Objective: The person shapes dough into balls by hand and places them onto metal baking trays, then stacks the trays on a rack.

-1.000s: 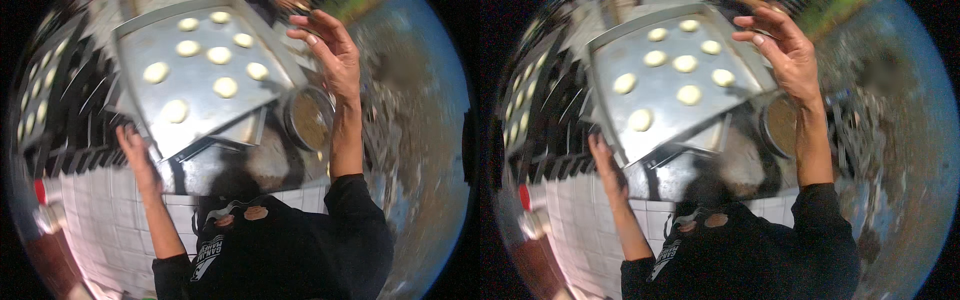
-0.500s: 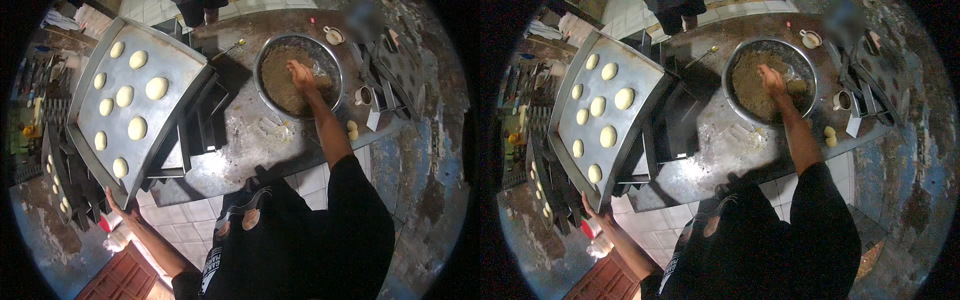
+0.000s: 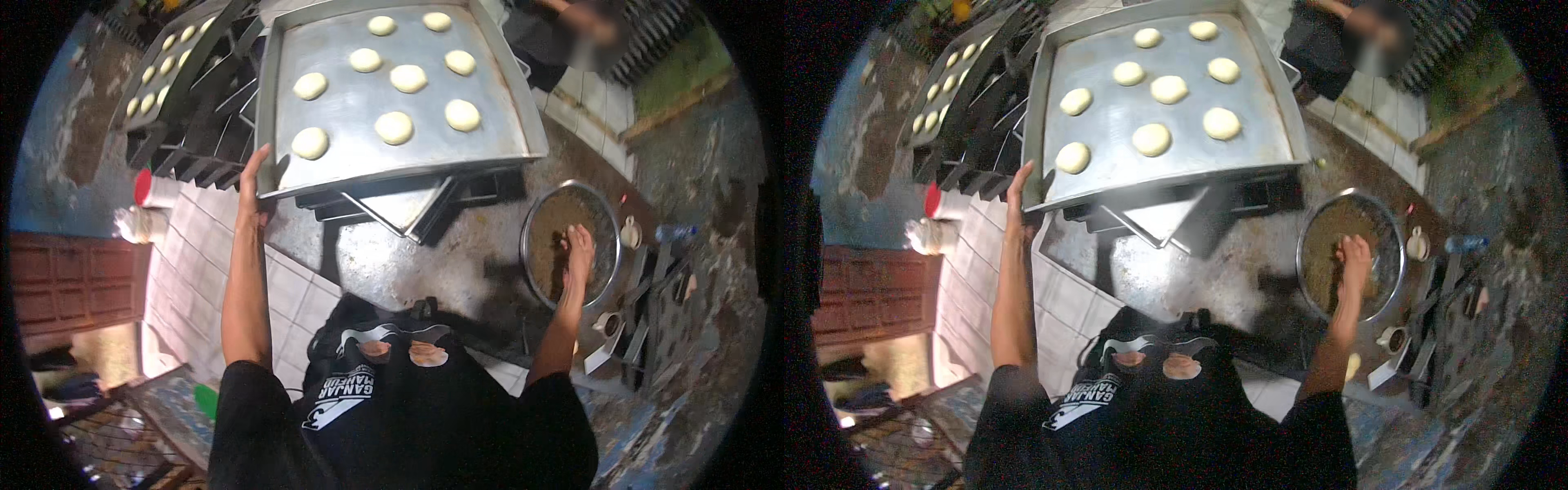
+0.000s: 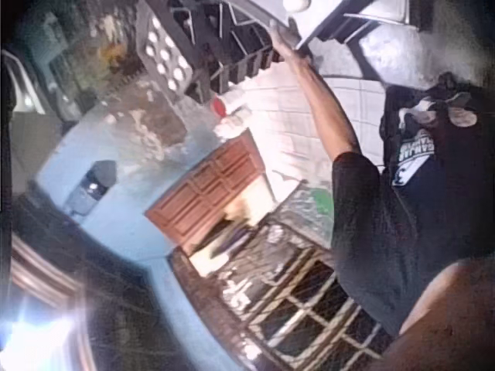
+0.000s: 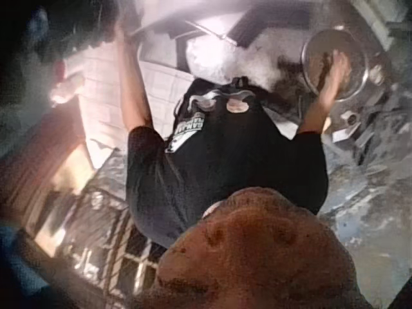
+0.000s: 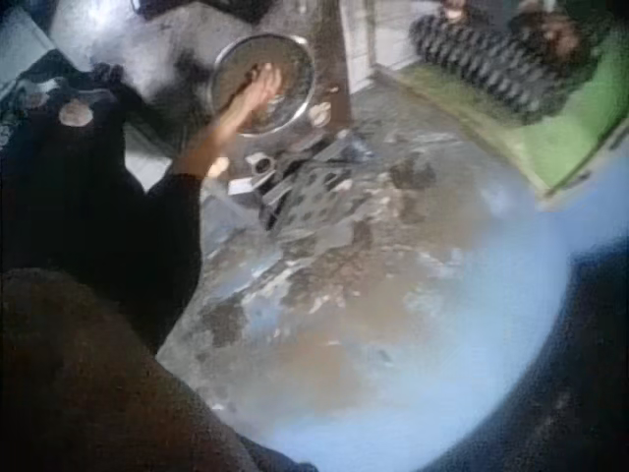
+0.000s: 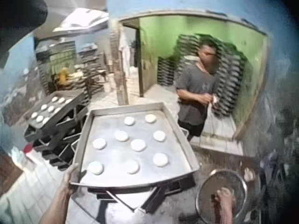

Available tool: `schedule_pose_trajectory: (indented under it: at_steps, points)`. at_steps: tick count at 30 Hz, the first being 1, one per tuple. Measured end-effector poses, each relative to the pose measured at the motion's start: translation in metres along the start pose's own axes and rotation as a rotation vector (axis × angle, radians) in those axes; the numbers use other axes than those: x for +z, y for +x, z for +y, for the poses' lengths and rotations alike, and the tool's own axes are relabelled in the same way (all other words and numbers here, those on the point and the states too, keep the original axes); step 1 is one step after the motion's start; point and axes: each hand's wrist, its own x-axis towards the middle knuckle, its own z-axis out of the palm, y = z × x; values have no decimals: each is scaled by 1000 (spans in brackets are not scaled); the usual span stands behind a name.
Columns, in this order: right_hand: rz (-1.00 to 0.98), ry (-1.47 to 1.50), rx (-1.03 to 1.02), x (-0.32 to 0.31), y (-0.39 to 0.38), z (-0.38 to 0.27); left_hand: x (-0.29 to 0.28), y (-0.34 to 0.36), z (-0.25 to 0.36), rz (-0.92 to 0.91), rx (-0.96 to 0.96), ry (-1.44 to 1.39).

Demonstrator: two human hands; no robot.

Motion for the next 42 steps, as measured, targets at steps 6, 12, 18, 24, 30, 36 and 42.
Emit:
schedule_pose_trajectory:
  at_steps: [6, 12, 18, 24, 30, 36, 42]
  points:
    - [-287, -77, -413, 136, -130, -191, 4, 4, -2, -190, 82, -9]
    - [-636, -253, -588, 348, -181, -248, 8, 9, -6, -222, 82, -106]
    - [-425, -1070, -765, 453, -152, -200, -2, 22, -14, -195, 150, 131]
    - [-470, -857, -824, 399, -254, -206, -15, 21, -9, -192, 146, 241]
    - [-544, -499, -393, 285, -383, -70, -4, 5, 1, -242, 125, 209]
    - [-426, -889, -108, 157, -437, 182, -7, 36, -24, -129, 227, 234]
    - [-430, -892, 24, 17, -564, 372, -7, 30, -7, -236, 94, 149]
